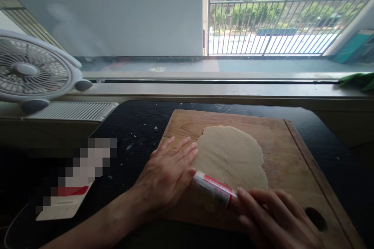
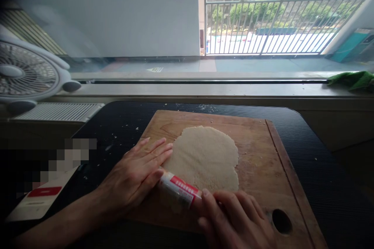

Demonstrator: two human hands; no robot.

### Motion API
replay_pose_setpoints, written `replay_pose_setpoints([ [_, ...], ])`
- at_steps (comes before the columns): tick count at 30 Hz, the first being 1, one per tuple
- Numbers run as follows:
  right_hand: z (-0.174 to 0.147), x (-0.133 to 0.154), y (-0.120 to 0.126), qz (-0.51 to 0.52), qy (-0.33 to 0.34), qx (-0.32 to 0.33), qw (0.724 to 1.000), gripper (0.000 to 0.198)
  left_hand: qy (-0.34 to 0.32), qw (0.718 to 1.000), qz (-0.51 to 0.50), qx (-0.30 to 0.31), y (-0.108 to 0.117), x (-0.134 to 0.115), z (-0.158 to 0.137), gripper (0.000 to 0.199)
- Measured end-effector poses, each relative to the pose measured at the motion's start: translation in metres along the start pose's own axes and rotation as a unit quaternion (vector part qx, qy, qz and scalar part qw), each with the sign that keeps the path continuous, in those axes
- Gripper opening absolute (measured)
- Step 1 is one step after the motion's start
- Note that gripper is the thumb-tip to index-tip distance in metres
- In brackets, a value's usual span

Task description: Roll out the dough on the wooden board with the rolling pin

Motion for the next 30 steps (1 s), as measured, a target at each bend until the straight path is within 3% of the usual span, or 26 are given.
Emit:
replay_pose_setpoints([
  [4,0.008,-0.018,0.004,0.017,-0.037,0.021,0.999,0.023,-0.014,0.999,-0.049,-0.013,0.011,0.001,0.039,0.04],
  [7,0.007,-0.024,0.001,0.023,-0.056,0.037,0.997,0.023,-0.1,0.989,-0.105,0.008,0.018,-0.012,0.035,0.037],
  [9,0.005,-0.024,-0.002,0.033,-0.059,0.044,0.997,0.024,-0.129,0.983,-0.125,0.028,0.02,-0.02,0.021,0.048],
  [13,0.005,-0.023,-0.003,0.044,-0.068,0.041,0.996,0.023,-0.131,0.985,-0.098,0.059,0.021,-0.028,0.007,0.068],
  [26,0.004,-0.021,-0.005,0.034,-0.073,0.048,0.996,0.023,-0.112,0.99,-0.073,0.052,0.013,-0.031,0.011,0.057],
  [30,0.005,-0.021,-0.004,0.033,-0.076,0.051,0.995,0.022,-0.106,0.99,-0.085,0.048,0.017,-0.034,0.012,0.064],
])
Point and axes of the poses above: each hand's wrist, its own z-axis towards the middle knuckle, its own y-axis out of the back of the hand, x = y × z, the point moved 5 cm from there along z, towards the middle knuckle, and after that the axes turned 13 degrees about x, right-handed, at the moved point
